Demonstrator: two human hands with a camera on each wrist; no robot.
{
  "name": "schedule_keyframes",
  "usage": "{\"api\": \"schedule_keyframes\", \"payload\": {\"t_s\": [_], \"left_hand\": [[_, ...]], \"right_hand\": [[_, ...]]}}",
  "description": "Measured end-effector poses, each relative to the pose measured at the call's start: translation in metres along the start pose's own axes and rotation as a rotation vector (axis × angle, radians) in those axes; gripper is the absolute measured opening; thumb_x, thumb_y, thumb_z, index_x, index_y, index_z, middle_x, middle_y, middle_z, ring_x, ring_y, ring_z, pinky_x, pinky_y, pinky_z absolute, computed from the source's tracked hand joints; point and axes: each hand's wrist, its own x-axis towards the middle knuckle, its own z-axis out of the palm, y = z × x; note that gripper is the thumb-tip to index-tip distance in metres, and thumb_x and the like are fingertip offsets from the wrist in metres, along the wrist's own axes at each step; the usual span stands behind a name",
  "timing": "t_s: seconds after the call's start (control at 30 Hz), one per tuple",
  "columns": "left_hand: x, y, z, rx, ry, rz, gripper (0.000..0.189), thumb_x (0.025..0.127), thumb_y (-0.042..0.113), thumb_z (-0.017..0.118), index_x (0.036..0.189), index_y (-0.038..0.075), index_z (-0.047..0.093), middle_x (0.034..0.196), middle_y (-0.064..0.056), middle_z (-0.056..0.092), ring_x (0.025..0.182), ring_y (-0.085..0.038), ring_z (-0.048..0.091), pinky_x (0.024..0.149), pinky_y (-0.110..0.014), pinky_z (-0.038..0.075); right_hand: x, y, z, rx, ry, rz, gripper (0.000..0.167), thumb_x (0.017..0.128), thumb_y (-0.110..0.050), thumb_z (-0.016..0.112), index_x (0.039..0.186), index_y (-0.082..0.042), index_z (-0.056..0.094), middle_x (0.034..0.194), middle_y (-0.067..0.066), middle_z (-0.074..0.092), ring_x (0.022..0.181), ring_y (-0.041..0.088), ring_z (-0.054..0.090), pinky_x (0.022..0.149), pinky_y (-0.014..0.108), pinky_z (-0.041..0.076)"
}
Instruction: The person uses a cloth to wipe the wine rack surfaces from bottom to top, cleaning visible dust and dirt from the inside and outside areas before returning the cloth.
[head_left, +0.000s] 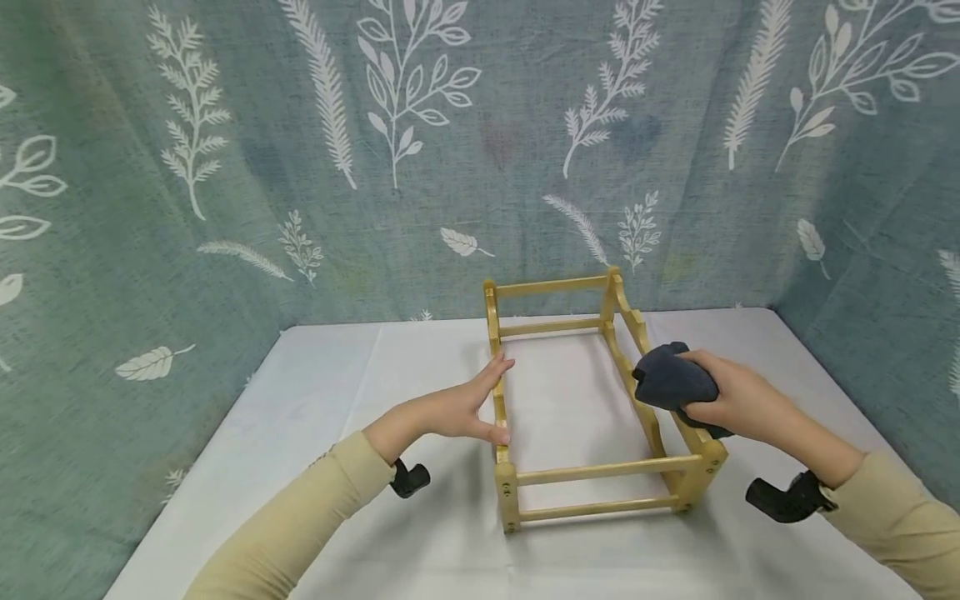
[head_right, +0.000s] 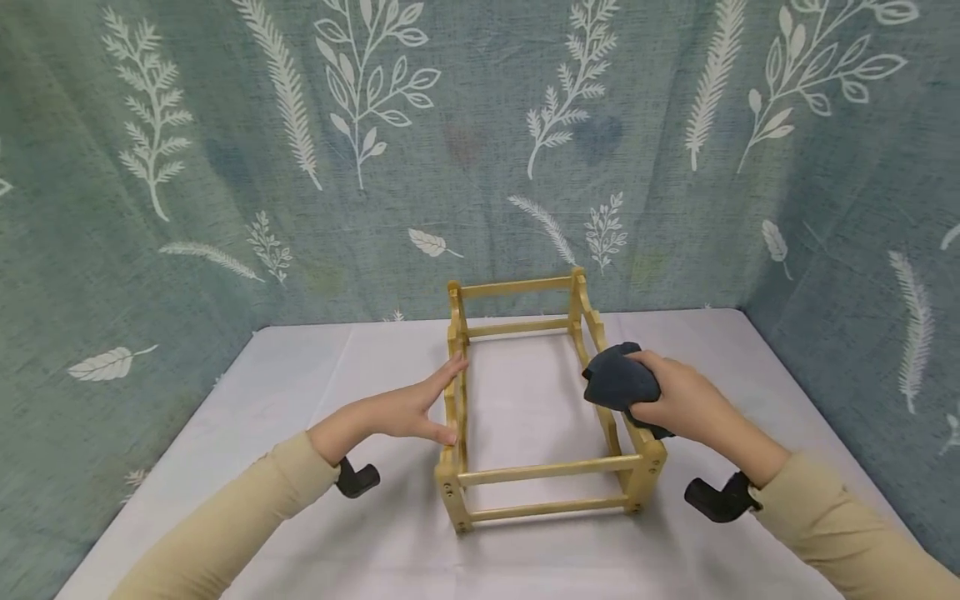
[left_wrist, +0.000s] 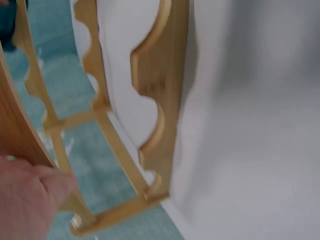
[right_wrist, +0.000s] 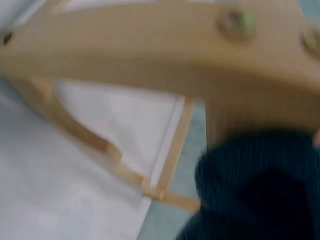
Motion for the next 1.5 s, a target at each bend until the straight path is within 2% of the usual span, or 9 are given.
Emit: {"api": "schedule_keyframes", "payload": {"t_s": [0.4, 0.57, 0.7, 0.8, 0.9, 1.0, 1.1, 1.2, 1.5], "left_hand": [[0.020, -0.025, -0.021, -0.054, -0.019, 0.065, 0.116, 0.065, 0.072, 0.058, 0.147, 0.025, -0.009, 0.150, 0.001, -0.025, 0.140, -0.026, -0.008, 0.109, -0.054, 0.014], [0.023, -0.025, -0.024, -0.062, 0.029, 0.084, 0.113, 0.070, 0.065, 0.063, 0.147, 0.026, -0.011, 0.151, -0.001, -0.022, 0.140, -0.026, -0.006, 0.109, -0.054, 0.012], [0.012, -0.019, -0.023, -0.095, 0.085, 0.034, 0.112, 0.074, 0.064, 0.060, 0.146, 0.024, -0.014, 0.152, 0.000, -0.017, 0.140, -0.021, -0.007, 0.110, -0.050, 0.011], [0.001, -0.008, -0.021, -0.089, 0.089, 0.010, 0.115, 0.072, 0.070, 0.056, 0.146, 0.018, -0.014, 0.153, -0.002, -0.016, 0.140, -0.020, -0.010, 0.111, -0.049, 0.009], [-0.006, 0.004, -0.018, -0.044, 0.050, 0.001, 0.118, 0.071, 0.073, 0.055, 0.146, 0.016, -0.016, 0.152, -0.004, -0.019, 0.139, -0.022, -0.013, 0.111, -0.051, 0.008], [-0.009, 0.013, -0.014, -0.011, 0.026, -0.019, 0.121, 0.068, 0.076, 0.053, 0.145, 0.016, -0.018, 0.151, -0.005, -0.023, 0.139, -0.023, -0.014, 0.110, -0.051, 0.010], [-0.011, 0.016, -0.013, 0.000, 0.041, -0.049, 0.124, 0.067, 0.078, 0.053, 0.145, 0.013, -0.016, 0.151, -0.006, -0.022, 0.139, -0.023, -0.012, 0.110, -0.050, 0.012], [-0.011, 0.017, -0.013, -0.004, 0.043, -0.072, 0.124, 0.066, 0.078, 0.054, 0.145, 0.012, -0.015, 0.151, -0.006, -0.020, 0.139, -0.023, -0.011, 0.110, -0.049, 0.014], [-0.011, 0.017, -0.011, -0.031, 0.015, -0.082, 0.124, 0.066, 0.078, 0.054, 0.145, 0.012, -0.016, 0.151, -0.004, -0.022, 0.139, -0.019, -0.014, 0.111, -0.048, 0.013]], "right_hand": [[0.021, -0.010, 0.007, 0.003, 0.020, 0.132, 0.066, 0.080, -0.017, 0.064, 0.136, 0.001, 0.035, 0.128, 0.034, 0.044, 0.108, 0.050, 0.048, 0.076, 0.055, 0.045], [0.022, -0.005, -0.005, 0.017, 0.005, 0.135, 0.069, 0.082, -0.020, 0.063, 0.139, 0.000, 0.031, 0.129, 0.035, 0.041, 0.109, 0.052, 0.046, 0.075, 0.055, 0.046], [0.004, -0.017, -0.026, 0.025, 0.092, 0.051, 0.070, 0.082, -0.017, 0.064, 0.142, -0.004, 0.030, 0.130, 0.032, 0.041, 0.104, 0.049, 0.050, 0.070, 0.051, 0.047], [-0.020, -0.044, -0.030, 0.031, 0.235, -0.187, 0.072, 0.073, -0.007, 0.071, 0.138, -0.007, 0.040, 0.123, 0.023, 0.052, 0.091, 0.034, 0.058, 0.065, 0.042, 0.048], [-0.042, -0.076, -0.011, 0.018, 0.237, -0.437, 0.074, 0.065, -0.005, 0.077, 0.132, -0.014, 0.048, 0.112, 0.010, 0.060, 0.086, 0.018, 0.058, 0.063, 0.033, 0.047], [-0.051, -0.100, 0.028, -0.017, 0.055, -0.569, 0.070, 0.067, -0.017, 0.079, 0.131, -0.022, 0.050, 0.104, -0.001, 0.059, 0.085, 0.009, 0.055, 0.064, 0.027, 0.047], [-0.043, -0.111, 0.074, -0.071, -0.147, -0.579, 0.067, 0.071, -0.026, 0.077, 0.131, -0.027, 0.049, 0.102, -0.004, 0.057, 0.082, 0.005, 0.053, 0.064, 0.023, 0.046], [-0.026, -0.113, 0.112, -0.133, -0.209, -0.569, 0.067, 0.069, -0.027, 0.078, 0.129, -0.028, 0.050, 0.100, -0.001, 0.058, 0.081, 0.006, 0.052, 0.063, 0.023, 0.045], [-0.012, -0.116, 0.163, -0.352, -0.086, -0.506, 0.061, 0.066, -0.035, 0.081, 0.120, -0.023, 0.055, 0.093, 0.007, 0.060, 0.080, 0.020, 0.059, 0.059, 0.033, 0.051]]}}
